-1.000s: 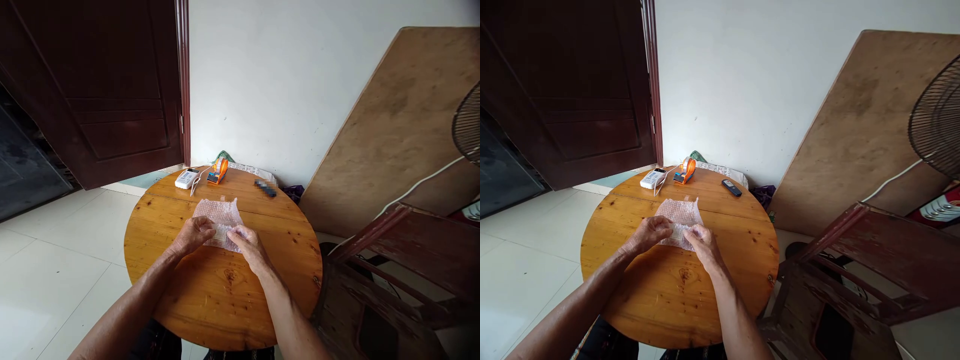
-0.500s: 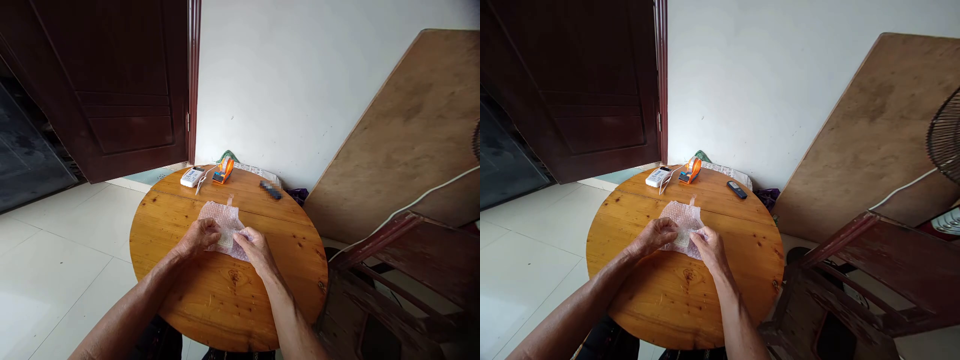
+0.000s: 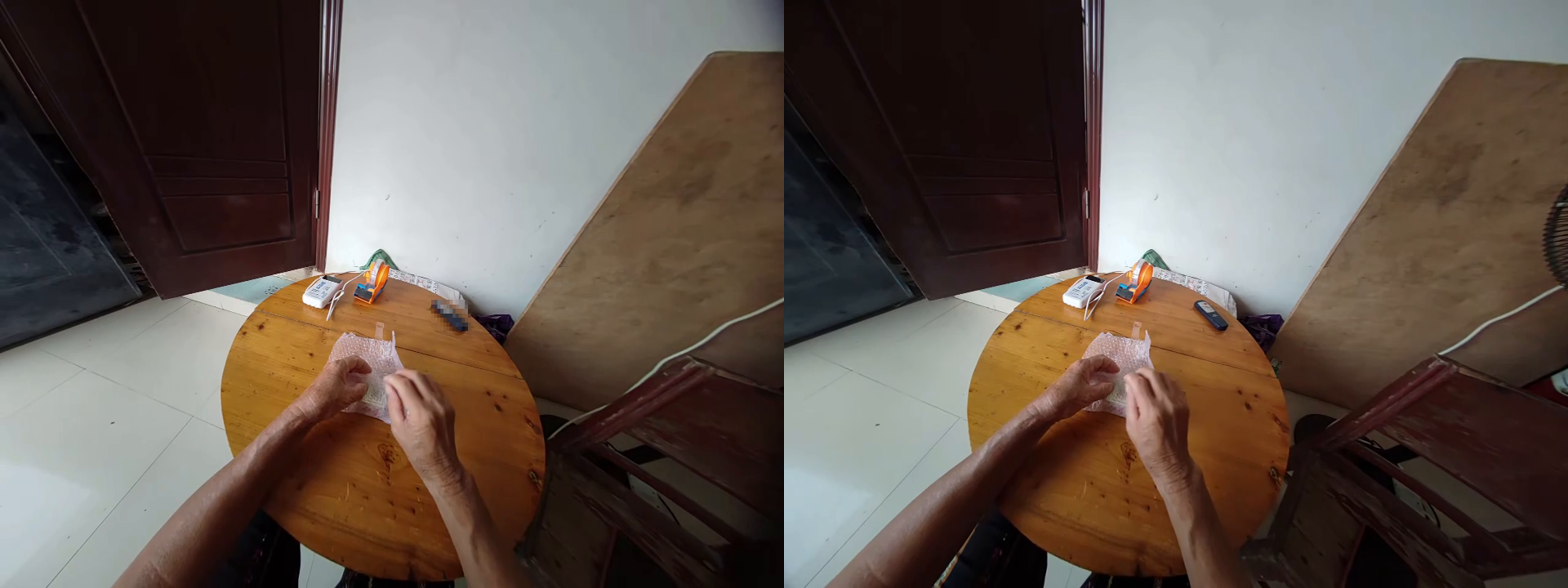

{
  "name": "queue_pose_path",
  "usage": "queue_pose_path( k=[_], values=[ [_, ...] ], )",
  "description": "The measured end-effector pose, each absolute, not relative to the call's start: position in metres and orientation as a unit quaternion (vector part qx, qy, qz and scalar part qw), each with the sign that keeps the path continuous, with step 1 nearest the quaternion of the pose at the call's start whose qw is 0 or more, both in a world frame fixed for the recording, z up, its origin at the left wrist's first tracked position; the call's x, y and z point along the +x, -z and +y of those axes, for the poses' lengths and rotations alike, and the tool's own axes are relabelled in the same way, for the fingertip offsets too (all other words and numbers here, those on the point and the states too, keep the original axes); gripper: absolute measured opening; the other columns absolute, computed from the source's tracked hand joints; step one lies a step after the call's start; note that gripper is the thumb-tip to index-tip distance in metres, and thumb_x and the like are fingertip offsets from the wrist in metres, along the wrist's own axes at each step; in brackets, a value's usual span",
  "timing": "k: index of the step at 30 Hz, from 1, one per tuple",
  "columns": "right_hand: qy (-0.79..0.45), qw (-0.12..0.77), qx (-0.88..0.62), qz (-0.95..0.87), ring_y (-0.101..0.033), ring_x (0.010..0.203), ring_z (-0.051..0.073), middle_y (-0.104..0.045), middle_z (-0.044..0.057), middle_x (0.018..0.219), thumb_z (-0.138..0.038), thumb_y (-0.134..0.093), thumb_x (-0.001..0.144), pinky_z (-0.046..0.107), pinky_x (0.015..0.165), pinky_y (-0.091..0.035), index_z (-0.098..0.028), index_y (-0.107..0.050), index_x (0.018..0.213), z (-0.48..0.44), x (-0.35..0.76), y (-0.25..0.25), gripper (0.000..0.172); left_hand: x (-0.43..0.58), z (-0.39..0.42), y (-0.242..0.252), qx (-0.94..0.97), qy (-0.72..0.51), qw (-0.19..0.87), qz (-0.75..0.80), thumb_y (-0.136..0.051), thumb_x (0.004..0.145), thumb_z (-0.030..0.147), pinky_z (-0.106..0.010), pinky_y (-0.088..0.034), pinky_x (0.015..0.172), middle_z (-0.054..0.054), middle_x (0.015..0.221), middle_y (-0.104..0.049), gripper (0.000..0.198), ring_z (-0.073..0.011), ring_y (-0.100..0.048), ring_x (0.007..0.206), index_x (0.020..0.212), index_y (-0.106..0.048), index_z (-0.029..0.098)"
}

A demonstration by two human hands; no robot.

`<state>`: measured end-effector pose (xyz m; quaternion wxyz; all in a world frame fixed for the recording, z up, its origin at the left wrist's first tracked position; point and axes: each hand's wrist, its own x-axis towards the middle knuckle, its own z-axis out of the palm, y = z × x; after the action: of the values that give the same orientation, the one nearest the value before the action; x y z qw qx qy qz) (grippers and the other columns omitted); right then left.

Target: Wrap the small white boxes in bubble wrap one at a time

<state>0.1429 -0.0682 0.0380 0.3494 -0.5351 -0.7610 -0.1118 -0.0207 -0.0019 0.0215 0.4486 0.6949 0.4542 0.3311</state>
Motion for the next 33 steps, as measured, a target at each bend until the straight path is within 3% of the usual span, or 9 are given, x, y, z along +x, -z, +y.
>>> queue_pose_path(
  k=[7,12,15,20,22,25,28,33],
  values=[
    [0.049,0.190,-0.541,-0.818,-0.059,0.096,0.025,-0.069,0.010,0.104,-0.010,-0.052,0.089,0.037,0.084,-0.046,-0.019,-0.064,0.104,-0.071,0.122,-0.040,0.021,-0.026,0.001,-0.015,0.676,-0.327,0.459,0.474,-0.066,0.071,0.020,-0.025,-0.051,0.077,-0.003,0.091,-0.073,0.033,-0.0180,-0.066,0.086,0.104,-0.067,0.014],
    [0.060,0.135,-0.535,-0.832,-0.058,0.094,0.024,-0.068,0.007,0.102,-0.016,-0.059,0.090,0.036,0.081,-0.040,-0.022,-0.065,0.104,-0.070,0.125,-0.047,0.017,-0.051,0.002,-0.011,0.701,-0.310,0.366,0.528,-0.062,0.077,0.022,-0.021,-0.041,0.059,0.002,0.071,-0.062,0.029,-0.0127,-0.057,0.064,0.104,-0.067,0.014],
    [0.089,0.104,-0.527,-0.839,-0.057,0.091,0.024,-0.065,0.006,0.102,-0.022,-0.063,0.089,0.037,0.076,-0.036,-0.026,-0.065,0.105,-0.071,0.122,-0.049,0.017,-0.063,-0.001,-0.009,0.701,-0.285,0.306,0.578,-0.059,0.078,0.019,-0.021,-0.035,0.056,0.005,0.064,-0.057,0.028,-0.0117,-0.052,0.058,0.105,-0.066,0.015],
    [0.137,0.074,-0.523,-0.838,-0.055,0.092,0.026,-0.062,0.009,0.100,-0.026,-0.067,0.086,0.038,0.074,-0.033,-0.026,-0.066,0.100,-0.067,0.116,-0.044,0.014,-0.074,-0.013,-0.013,0.675,-0.267,0.252,0.640,-0.061,0.079,0.027,-0.024,-0.040,0.064,-0.003,0.081,-0.070,0.034,-0.0171,-0.063,0.072,0.111,-0.065,0.016],
    [0.147,0.068,-0.517,-0.840,-0.054,0.091,0.026,-0.061,0.008,0.099,-0.025,-0.066,0.087,0.038,0.073,-0.033,-0.026,-0.066,0.099,-0.066,0.116,-0.042,0.013,-0.076,-0.015,-0.013,0.659,-0.257,0.259,0.657,-0.062,0.079,0.032,-0.025,-0.042,0.064,-0.005,0.081,-0.072,0.039,-0.0197,-0.067,0.075,0.114,-0.065,0.015],
    [0.156,0.067,-0.512,-0.842,-0.053,0.090,0.026,-0.061,0.009,0.100,-0.023,-0.063,0.088,0.038,0.073,-0.032,-0.027,-0.066,0.104,-0.065,0.118,-0.041,0.016,-0.076,-0.016,-0.010,0.631,-0.257,0.315,0.661,-0.062,0.077,0.035,-0.025,-0.041,0.059,-0.004,0.065,-0.069,0.042,-0.0203,-0.066,0.064,0.113,-0.066,0.014],
    [0.161,0.067,-0.508,-0.844,-0.053,0.089,0.025,-0.061,0.009,0.101,-0.020,-0.060,0.090,0.038,0.073,-0.031,-0.028,-0.066,0.109,-0.066,0.119,-0.042,0.022,-0.072,-0.016,-0.007,0.592,-0.283,0.377,0.654,-0.064,0.072,0.029,-0.025,-0.039,0.055,0.001,0.054,-0.061,0.038,-0.0181,-0.061,0.054,0.107,-0.068,0.014],
    [0.166,0.053,-0.504,-0.846,-0.053,0.090,0.026,-0.062,0.010,0.101,-0.015,-0.054,0.090,0.039,0.073,-0.031,-0.026,-0.066,0.108,-0.065,0.119,-0.041,0.024,-0.066,-0.019,-0.011,0.560,-0.314,0.468,0.607,-0.059,0.070,0.026,-0.022,-0.035,0.047,0.004,0.051,-0.053,0.024,-0.0125,-0.052,0.046,0.088,-0.069,0.013]
  ],
)
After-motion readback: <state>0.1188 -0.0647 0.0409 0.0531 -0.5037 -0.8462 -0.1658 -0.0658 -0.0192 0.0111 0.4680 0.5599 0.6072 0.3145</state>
